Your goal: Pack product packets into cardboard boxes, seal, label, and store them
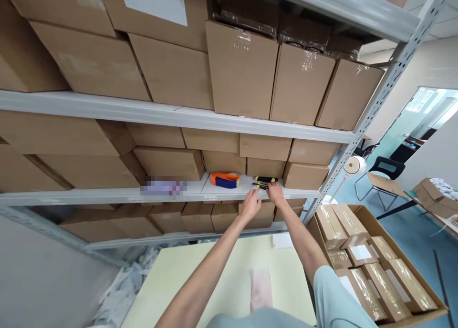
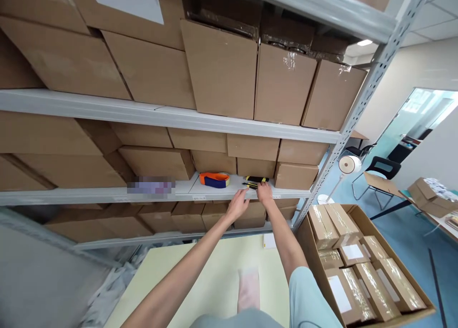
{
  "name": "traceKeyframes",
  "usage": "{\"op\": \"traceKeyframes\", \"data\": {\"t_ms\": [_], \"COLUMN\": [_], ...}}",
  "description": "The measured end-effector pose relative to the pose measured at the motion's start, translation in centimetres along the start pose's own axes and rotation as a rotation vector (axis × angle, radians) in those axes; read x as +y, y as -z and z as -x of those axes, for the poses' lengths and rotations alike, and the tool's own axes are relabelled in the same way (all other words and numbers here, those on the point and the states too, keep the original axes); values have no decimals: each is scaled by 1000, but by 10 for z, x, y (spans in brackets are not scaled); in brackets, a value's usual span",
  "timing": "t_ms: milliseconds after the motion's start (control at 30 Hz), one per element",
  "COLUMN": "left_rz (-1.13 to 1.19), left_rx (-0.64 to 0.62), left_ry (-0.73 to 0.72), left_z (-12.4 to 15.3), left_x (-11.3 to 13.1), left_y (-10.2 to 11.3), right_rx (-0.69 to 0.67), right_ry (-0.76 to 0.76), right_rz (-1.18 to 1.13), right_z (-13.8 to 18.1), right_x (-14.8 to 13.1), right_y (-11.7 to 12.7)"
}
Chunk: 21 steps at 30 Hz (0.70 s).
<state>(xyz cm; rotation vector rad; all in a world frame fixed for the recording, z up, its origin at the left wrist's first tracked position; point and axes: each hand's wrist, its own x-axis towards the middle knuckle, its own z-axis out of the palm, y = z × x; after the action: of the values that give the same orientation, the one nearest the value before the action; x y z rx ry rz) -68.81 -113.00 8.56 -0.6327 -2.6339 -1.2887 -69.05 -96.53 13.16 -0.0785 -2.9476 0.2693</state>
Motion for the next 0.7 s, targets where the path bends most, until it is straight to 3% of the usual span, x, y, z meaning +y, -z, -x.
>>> {"op": "traceKeyframes", "data": {"t_ms": [133,200,300,433,533,600,700], "left_rz": [123,204,321,380,383,381,381], "left_rx": [-13,-34,-75,-200,-345,-446,-562], "left_ry": [114,192,322,547,699,762,794], "left_z": [43,72,135,252,337,377,408], "left_x": [-7,-15,-35,-61,-68,-67,-66], "left_y": [-13,-27,-58,-100,-118,-123,-126], "right_rx": [9,77,117,-80,-271,-415,-573], "right_ry": [38,79,124,-7,-170,-265,-377], "right_rz": [-49,-145,-347,-484,-505,-519,-529], "right_z": [36,75,156,285,370,411,442], "right_x": [7,9,9,1,-6,-11,-17], "right_y": [-12,-33,-83,-152,-188,-202,-214]}}
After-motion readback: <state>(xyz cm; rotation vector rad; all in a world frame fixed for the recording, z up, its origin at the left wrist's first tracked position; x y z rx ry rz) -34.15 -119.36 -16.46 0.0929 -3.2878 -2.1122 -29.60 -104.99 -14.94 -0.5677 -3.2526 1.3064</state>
